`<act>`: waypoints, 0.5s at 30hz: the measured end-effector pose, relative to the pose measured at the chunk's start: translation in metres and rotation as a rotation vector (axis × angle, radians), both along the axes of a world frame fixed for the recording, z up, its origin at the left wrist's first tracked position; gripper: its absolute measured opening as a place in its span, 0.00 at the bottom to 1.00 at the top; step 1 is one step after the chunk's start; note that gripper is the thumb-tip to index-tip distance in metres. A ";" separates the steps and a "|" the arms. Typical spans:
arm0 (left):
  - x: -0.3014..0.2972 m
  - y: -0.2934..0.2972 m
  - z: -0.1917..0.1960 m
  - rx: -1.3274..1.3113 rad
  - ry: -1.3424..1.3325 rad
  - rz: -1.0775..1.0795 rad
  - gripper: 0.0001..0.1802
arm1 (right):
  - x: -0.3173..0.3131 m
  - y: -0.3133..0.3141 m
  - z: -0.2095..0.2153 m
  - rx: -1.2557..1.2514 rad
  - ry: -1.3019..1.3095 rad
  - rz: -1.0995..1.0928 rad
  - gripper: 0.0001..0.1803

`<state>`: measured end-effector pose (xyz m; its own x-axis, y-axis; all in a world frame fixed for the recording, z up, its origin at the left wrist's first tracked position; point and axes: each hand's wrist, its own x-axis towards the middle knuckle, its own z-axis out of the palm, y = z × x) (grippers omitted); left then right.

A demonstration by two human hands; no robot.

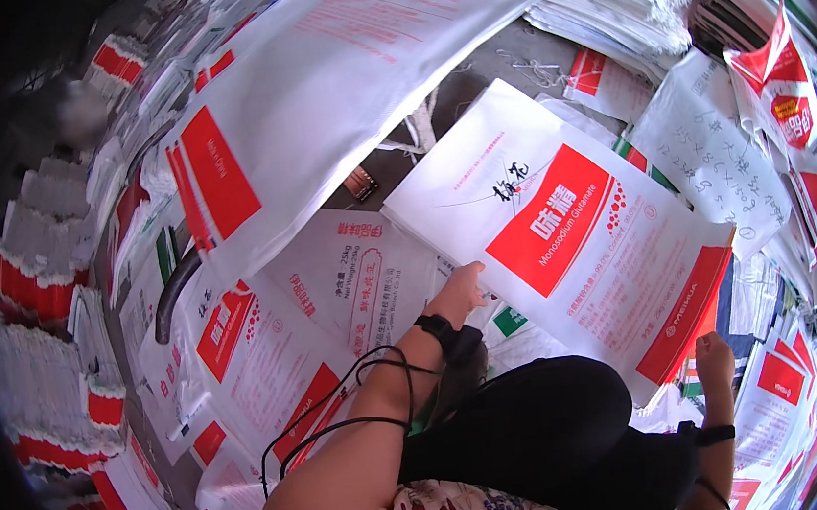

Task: The person sorts through stacks of white and red plastic bags by hand while sitting on the floor, picking up bags one at a time and placing them into a separate pile.

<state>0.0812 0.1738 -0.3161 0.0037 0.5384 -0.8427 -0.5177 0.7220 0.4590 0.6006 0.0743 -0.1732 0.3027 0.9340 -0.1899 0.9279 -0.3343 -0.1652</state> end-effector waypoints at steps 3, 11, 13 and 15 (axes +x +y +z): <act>-0.031 -0.030 0.033 0.265 0.256 -0.323 0.27 | 0.014 -0.005 0.016 -0.022 0.063 0.000 0.15; -0.190 -0.094 0.156 0.607 0.192 0.589 0.21 | -0.062 0.024 0.131 0.099 0.058 0.182 0.16; -0.221 -0.119 0.214 0.767 0.153 0.692 0.25 | -0.078 0.033 0.148 0.146 0.062 0.265 0.14; -0.230 -0.131 0.255 0.866 0.081 0.751 0.27 | -0.100 0.040 0.174 0.181 0.131 0.296 0.14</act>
